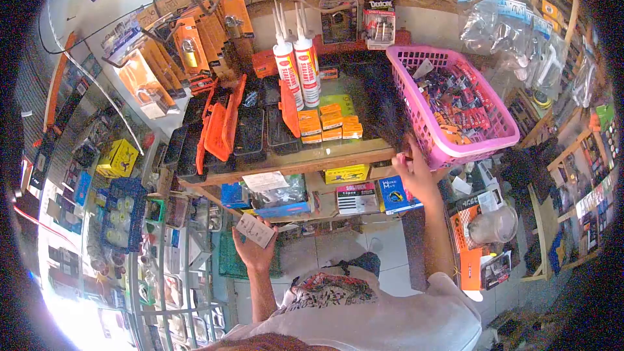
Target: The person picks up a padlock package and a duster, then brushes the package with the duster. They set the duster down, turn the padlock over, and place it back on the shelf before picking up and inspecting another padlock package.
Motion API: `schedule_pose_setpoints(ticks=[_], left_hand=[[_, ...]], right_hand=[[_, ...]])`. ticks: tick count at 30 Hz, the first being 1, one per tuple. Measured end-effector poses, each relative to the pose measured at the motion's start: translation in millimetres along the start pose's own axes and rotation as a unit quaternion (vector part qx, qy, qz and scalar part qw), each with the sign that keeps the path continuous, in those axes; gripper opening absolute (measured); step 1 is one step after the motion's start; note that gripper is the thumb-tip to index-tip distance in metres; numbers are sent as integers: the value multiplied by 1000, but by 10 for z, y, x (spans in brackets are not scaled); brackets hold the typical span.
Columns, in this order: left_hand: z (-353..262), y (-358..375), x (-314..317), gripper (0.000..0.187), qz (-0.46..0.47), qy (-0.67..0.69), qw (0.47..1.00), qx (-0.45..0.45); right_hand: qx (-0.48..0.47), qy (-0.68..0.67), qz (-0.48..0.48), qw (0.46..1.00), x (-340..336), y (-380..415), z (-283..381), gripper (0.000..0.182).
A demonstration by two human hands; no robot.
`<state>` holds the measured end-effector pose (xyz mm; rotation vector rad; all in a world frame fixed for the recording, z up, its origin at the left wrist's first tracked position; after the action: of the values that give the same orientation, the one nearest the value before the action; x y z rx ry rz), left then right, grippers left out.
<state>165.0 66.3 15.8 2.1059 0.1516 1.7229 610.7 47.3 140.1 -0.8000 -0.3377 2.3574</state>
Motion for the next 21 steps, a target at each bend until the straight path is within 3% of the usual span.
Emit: schedule_pose_setpoints(ticks=[1,5,8,10,12,14,16,18,19,21], left_hand=[[0,-7,11,58,-3,2,1000,0],[1,29,129,55,-34,-31,999,11],[36,25,341,54,52,-78,995,-15],[68,5,445,48,-26,-146,989,15],[158,-56,555,43,-62,-194,978,36],[305,77,1010,46,17,-265,963,49],[374,152,1251,48,65,-365,927,55],[402,130,1469,47,103,-395,909,85],[409,147,1650,46,124,-404,901,100],[395,179,2080,44,177,-423,878,135]], right_hand=[[-89,89,-15,992,-63,73,197,64],[-129,36,-56,989,-168,329,1043,53],[-172,20,-18,985,43,442,1274,49],[-139,-56,56,987,355,564,1265,43],[-150,-113,197,962,685,723,1337,45],[-3,-213,337,917,1033,958,1313,44],[-36,-208,325,922,1158,988,1468,37],[-48,-194,331,922,1236,910,1587,31],[-73,-252,290,920,1273,825,1651,23],[-86,-244,266,929,1189,553,1876,18]])
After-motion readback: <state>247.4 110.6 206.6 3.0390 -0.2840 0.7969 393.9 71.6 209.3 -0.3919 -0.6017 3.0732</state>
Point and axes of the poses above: each hand's wrist, its own y-axis away from the middle knuckle, its own x-axis out of the palm, z = x × y, the point moved 5 cm from there along -y, towards the middle knuckle, and after that the axes turned 11 degrees about -z, right-handed, at the moved point
